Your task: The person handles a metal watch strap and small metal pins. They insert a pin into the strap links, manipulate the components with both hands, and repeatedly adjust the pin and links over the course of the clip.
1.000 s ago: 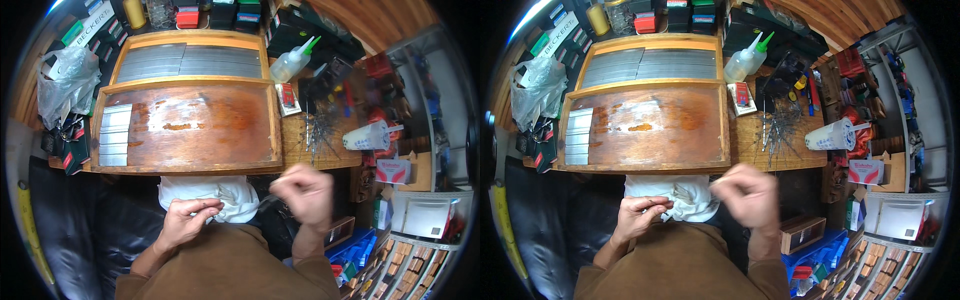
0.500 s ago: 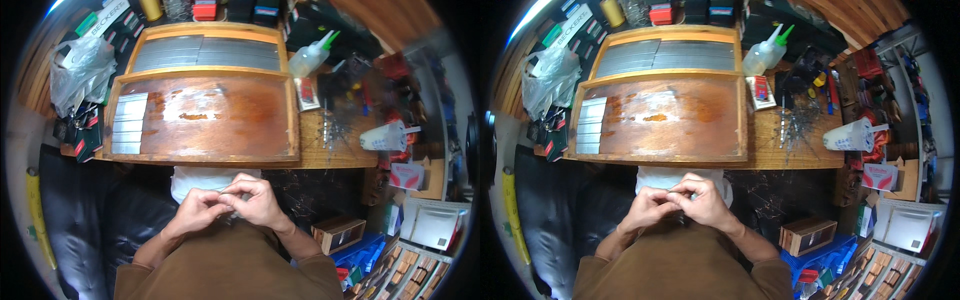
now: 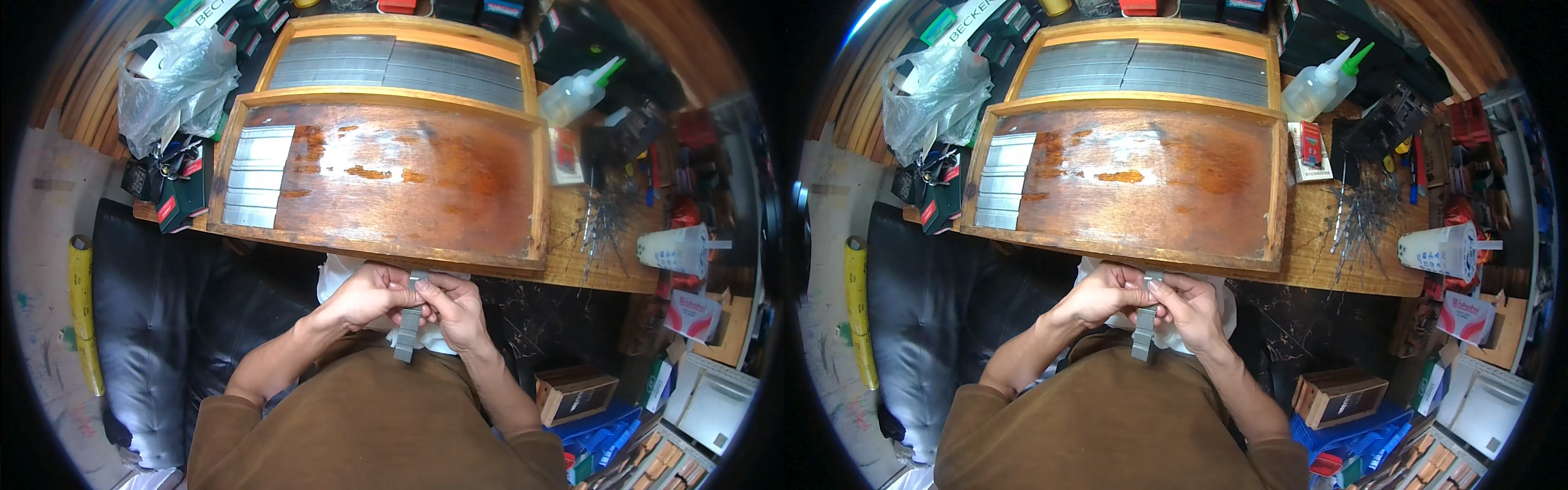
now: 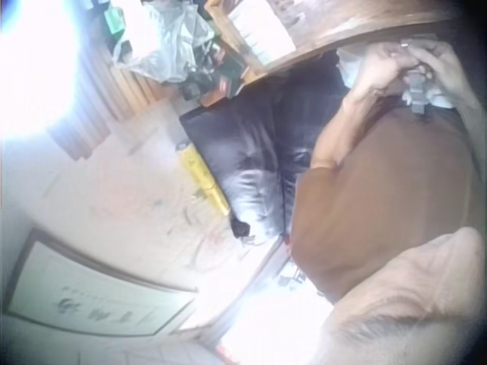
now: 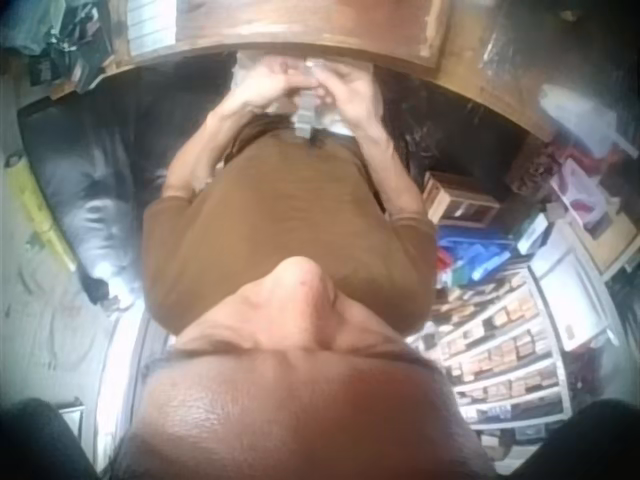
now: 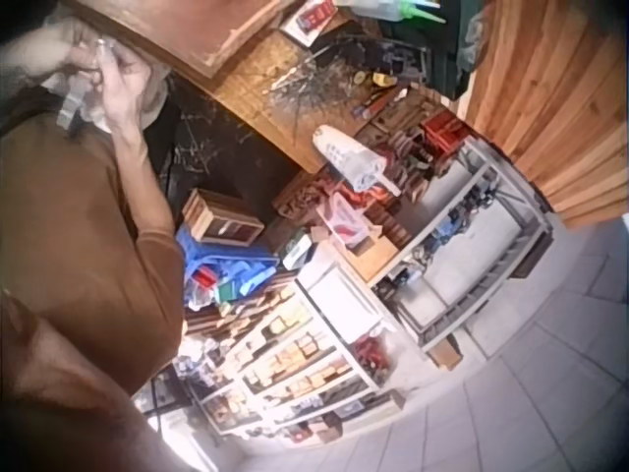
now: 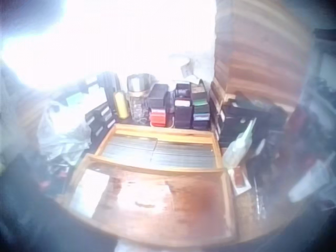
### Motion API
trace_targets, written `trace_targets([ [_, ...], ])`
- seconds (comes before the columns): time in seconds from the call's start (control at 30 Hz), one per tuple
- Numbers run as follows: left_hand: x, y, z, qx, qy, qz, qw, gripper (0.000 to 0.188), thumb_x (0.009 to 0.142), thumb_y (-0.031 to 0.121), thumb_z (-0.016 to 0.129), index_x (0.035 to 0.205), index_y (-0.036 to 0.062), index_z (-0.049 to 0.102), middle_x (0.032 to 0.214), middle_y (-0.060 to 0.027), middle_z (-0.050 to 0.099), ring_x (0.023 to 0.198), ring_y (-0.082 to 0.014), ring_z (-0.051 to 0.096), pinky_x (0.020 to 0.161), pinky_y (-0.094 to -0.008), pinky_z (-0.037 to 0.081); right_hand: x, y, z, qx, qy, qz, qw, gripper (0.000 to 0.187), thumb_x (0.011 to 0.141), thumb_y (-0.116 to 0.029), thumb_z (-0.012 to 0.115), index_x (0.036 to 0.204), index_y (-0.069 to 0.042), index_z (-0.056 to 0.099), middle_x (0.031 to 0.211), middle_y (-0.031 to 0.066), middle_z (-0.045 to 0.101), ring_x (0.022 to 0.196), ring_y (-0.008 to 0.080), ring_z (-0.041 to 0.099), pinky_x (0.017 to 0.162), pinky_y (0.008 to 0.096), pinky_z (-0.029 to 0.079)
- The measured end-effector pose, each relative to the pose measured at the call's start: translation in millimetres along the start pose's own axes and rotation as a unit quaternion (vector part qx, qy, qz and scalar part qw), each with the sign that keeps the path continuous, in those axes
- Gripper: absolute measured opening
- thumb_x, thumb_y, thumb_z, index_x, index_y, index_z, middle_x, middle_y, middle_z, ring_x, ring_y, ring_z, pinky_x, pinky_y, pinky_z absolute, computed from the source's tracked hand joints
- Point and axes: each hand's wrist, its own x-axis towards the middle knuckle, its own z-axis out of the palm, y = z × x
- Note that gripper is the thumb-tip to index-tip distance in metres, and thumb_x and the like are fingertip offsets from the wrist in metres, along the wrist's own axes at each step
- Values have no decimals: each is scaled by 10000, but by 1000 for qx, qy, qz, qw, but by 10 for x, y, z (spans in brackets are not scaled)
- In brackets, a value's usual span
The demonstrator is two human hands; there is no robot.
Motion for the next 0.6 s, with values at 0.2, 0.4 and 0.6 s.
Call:
trace_targets([
  [0.2, 27, -71, -17, 11, 7, 23, 1000, 144, 982, 149, 740, 934, 13, 745, 873, -49, 778, 731, -63, 675, 584, -208, 493, 63, 22, 4, -28, 1, -13, 1000, 164, 968, -78, 746, 1078, 43, 753, 804, 19, 684, 633, 55, 595, 557, 194, 476],
  [0.4, -376, -201, 138, 230, 114, 258, 932, 115, 936, 32, 733, 1031, -24, 765, 813, -96, 758, 686, -175, 702, 630, -305, 558, -149, -185, 227, -243, -59, -227, 941, 145, 876, 25, 796, 1021, 10, 786, 887, 44, 670, 776, 106, 628, 657, 254, 510],
  [0.6, -485, -357, 234, 299, 212, 430, 825, 189, 842, -84, 710, 1026, -60, 744, 767, -163, 722, 631, -264, 715, 577, -330, 546, -102, -236, 320, -323, -128, -353, 869, 144, 874, -122, 830, 971, -23, 789, 853, 76, 652, 759, 180, 636, 681, 288, 513],
])
